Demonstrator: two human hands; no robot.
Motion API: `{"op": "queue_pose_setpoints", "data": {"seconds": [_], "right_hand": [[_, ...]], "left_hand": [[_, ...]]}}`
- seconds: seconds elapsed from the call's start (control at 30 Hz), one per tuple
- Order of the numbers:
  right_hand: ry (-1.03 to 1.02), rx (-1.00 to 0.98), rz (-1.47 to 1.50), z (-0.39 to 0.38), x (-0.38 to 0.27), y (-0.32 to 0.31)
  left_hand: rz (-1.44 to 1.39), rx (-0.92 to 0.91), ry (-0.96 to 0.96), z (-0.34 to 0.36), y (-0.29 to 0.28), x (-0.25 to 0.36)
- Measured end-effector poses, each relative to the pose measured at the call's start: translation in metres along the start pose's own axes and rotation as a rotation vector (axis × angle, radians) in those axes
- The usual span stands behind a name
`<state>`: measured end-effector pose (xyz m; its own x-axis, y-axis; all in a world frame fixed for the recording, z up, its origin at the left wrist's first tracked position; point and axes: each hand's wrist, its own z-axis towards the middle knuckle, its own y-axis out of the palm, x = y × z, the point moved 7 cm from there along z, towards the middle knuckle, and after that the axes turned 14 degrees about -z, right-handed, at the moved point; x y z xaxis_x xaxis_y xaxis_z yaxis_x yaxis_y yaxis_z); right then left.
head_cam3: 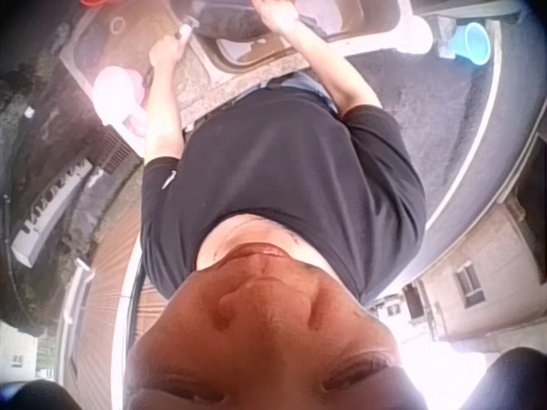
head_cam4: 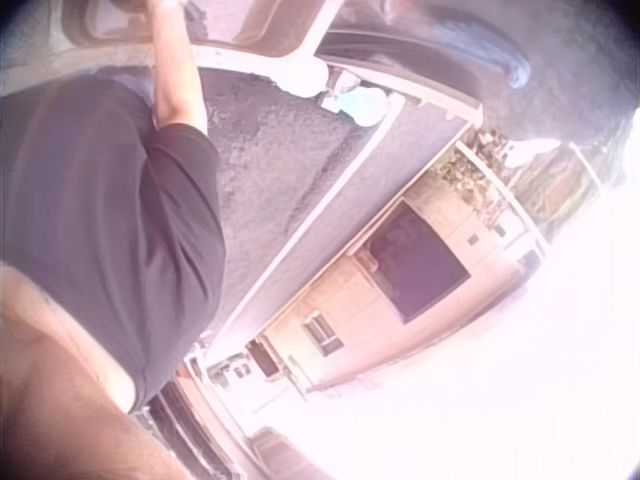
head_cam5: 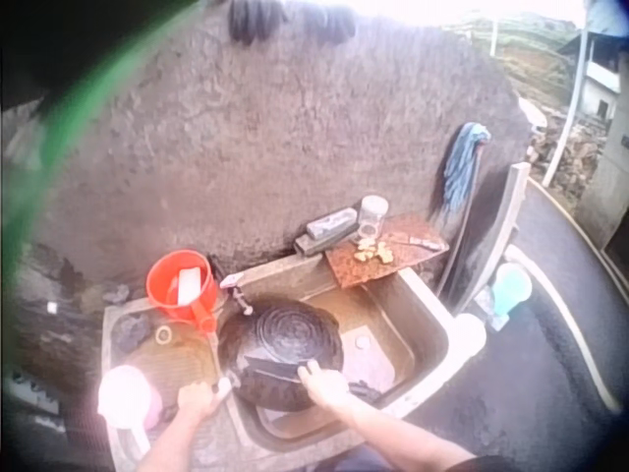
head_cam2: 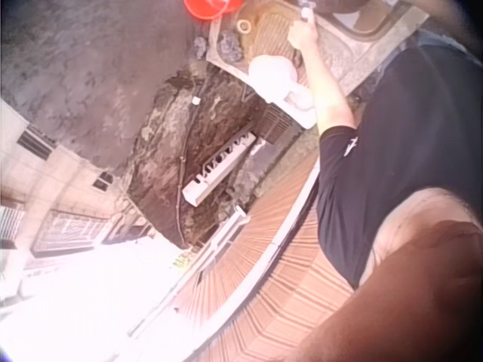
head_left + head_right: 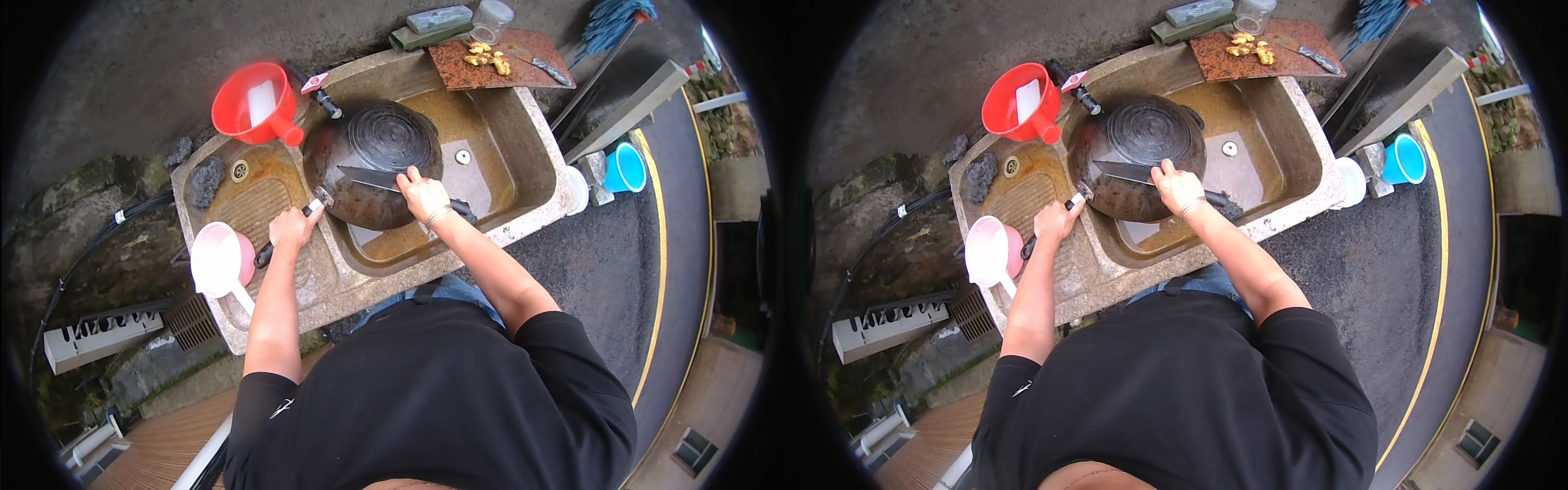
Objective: The person washes a large black wok in an outdoor sink using a knife and a steel wool pad. They scrub the interior and exterior surfaces under running water, rinse the wok, and place it back in the sink.
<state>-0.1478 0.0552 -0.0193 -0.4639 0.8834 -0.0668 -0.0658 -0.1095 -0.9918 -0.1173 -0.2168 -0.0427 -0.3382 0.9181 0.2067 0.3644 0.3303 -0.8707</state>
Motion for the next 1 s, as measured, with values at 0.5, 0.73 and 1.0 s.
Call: {"op": "queue_pose_setpoints", "data": {"seconds": [0.5,0.73,1.0], "right_hand": [[-0.053,0.11,0.022,0.001,0.003,0.006],[-0.045,0.174,0.146,-0.001,0.018,-0.001],[-0.045,0.092,0.074,0.002,0.01,0.003]], "left_hand": [[0.02,0.101,0.025,0.002,0.004,0.004],[0.074,0.118,0.072,0.011,0.011,0.008],[0.038,0.062,0.027,0.01,0.004,0.003]]}}
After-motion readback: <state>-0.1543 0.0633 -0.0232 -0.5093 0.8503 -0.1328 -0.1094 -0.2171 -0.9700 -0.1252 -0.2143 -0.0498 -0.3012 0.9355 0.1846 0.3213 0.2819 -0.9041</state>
